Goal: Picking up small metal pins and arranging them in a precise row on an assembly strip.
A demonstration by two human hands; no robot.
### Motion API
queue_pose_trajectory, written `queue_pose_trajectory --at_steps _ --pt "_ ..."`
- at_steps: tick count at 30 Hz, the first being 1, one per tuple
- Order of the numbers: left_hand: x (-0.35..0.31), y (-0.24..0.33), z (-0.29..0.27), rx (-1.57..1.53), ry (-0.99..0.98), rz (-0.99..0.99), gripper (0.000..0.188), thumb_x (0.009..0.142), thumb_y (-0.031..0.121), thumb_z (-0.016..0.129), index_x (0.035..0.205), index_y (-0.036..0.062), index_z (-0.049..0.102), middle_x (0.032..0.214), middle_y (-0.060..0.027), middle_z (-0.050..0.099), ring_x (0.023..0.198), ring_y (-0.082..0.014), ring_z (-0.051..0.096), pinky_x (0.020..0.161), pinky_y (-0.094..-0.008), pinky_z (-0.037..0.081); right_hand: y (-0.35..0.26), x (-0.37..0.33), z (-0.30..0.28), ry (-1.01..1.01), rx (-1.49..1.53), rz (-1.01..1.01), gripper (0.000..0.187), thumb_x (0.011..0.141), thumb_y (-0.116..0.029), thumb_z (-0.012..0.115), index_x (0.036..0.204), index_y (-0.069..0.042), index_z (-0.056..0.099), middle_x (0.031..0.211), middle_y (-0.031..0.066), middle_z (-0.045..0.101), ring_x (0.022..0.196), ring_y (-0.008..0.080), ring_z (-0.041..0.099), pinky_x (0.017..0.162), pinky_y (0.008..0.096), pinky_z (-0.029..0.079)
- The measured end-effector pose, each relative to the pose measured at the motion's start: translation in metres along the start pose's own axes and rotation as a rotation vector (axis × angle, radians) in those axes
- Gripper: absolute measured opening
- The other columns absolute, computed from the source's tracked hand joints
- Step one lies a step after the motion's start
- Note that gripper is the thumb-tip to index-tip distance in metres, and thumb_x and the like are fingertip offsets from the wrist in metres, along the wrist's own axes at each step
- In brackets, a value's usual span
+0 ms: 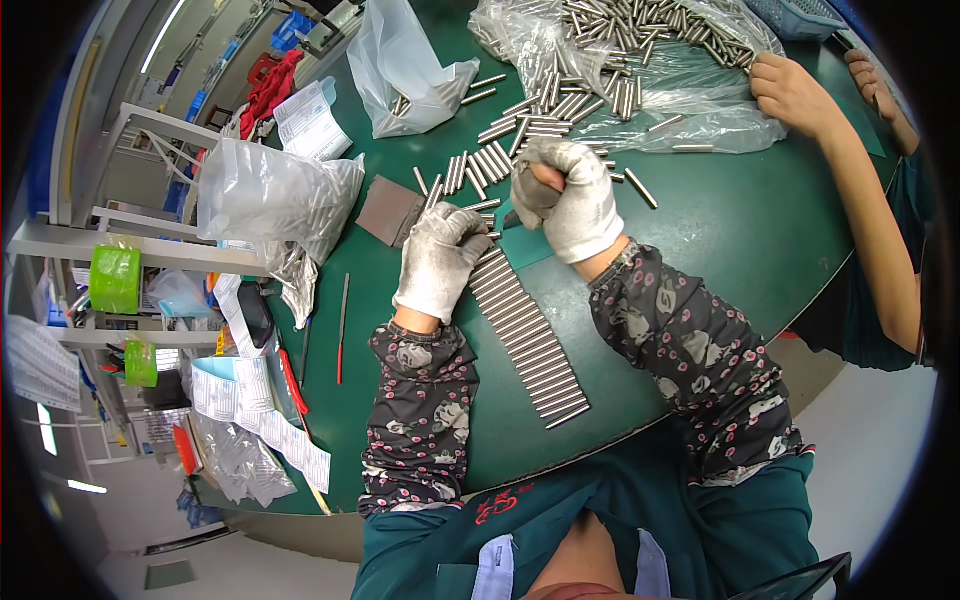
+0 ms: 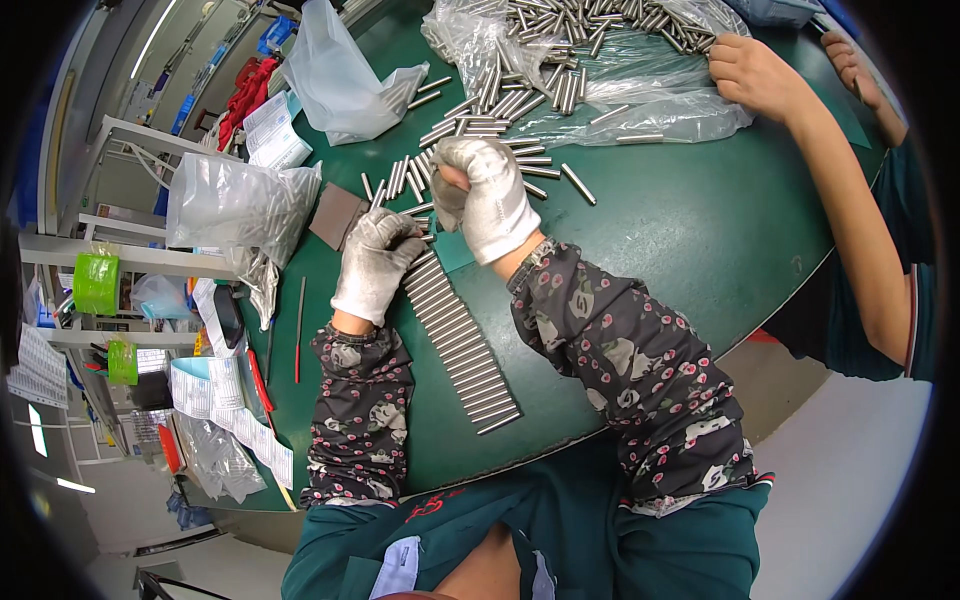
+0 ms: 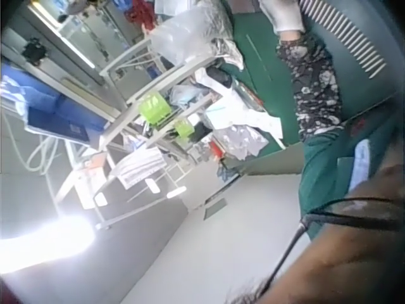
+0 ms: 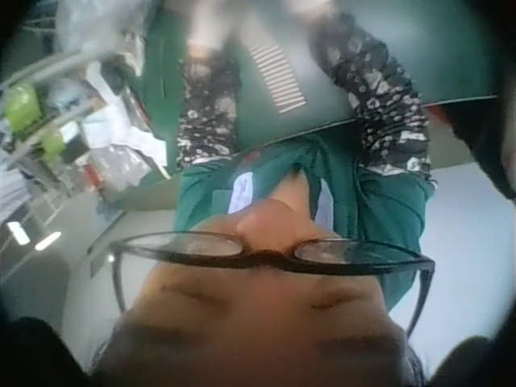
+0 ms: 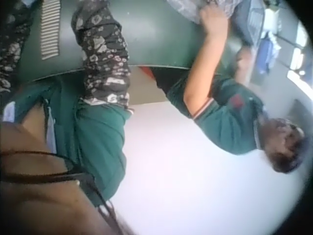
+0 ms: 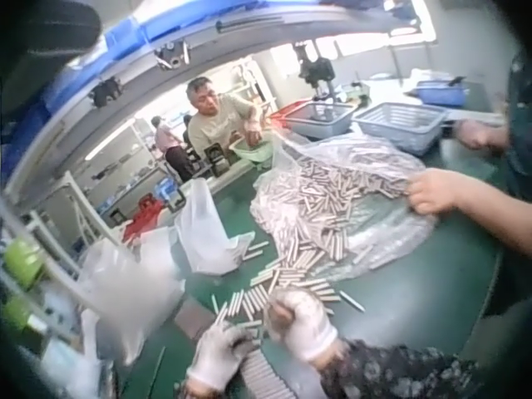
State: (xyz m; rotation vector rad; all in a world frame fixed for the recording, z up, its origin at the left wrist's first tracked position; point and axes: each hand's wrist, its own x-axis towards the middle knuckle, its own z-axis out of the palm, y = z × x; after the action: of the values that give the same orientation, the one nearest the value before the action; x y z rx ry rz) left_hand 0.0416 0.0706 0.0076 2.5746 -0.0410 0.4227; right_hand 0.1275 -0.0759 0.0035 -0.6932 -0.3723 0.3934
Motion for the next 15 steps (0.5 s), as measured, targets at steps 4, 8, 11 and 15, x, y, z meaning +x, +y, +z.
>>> queue_pose_trajectory --at_steps 4,8,11,15 --pt "-0.0002 -0.004 0.0023 -0.005 0.004 -0.009 0.016 0.065 0.006 0.069 0.08 0.0061 0.063 0.076 -0.0074 0.057 0.072 -0.0248 0.057 0.063 -0.033 0.046 -0.0036 0.0003 -0.0015 0.023 0.046 0.06 0.037 0.086 -0.022 0.038 0.052 -0.009 0.031 0.043 0.0007 0.025 0.036 0.0154 0.026 0.04 0.0281 0.028" --pt "0.0 -0.0028 0.002 -0.002 0.007 -0.006 0.014 0.065 0.006 0.068 0.079 0.0059 0.063 0.075 -0.0075 0.057 0.072 -0.0251 0.057 0.063 -0.0334 0.046 -0.0049 -0.0013 0.0017 0.017 0.079 0.057 0.038 0.085 -0.022 0.039 0.051 -0.01 0.03 0.043 0.0011 0.025 0.036 0.016 0.027 0.04 0.0284 0.028" --pt "0.0006 -0.0026 0.003 -0.003 0.01 -0.012 0.014 0.066 0.007 0.069 0.079 0.006 0.063 0.076 -0.0077 0.058 0.072 -0.0252 0.058 0.063 -0.0333 0.046 -0.0038 -0.0012 0.0016 0.028 0.086 0.069 0.038 0.084 -0.022 0.04 0.05 -0.01 0.029 0.043 0.0015 0.025 0.036 0.0163 0.027 0.04 0.0284 0.028" --pt "0.0003 -0.0031 0.0033 -0.017 0.01 -0.027 0.014 0.066 0.007 0.069 0.079 0.006 0.063 0.076 -0.0078 0.058 0.072 -0.0252 0.058 0.063 -0.0331 0.046 -0.0043 -0.0022 0.004 0.031 0.09 0.067 0.038 0.084 -0.022 0.04 0.05 -0.01 0.029 0.043 0.0017 0.025 0.036 0.0167 0.027 0.041 0.0286 0.028"
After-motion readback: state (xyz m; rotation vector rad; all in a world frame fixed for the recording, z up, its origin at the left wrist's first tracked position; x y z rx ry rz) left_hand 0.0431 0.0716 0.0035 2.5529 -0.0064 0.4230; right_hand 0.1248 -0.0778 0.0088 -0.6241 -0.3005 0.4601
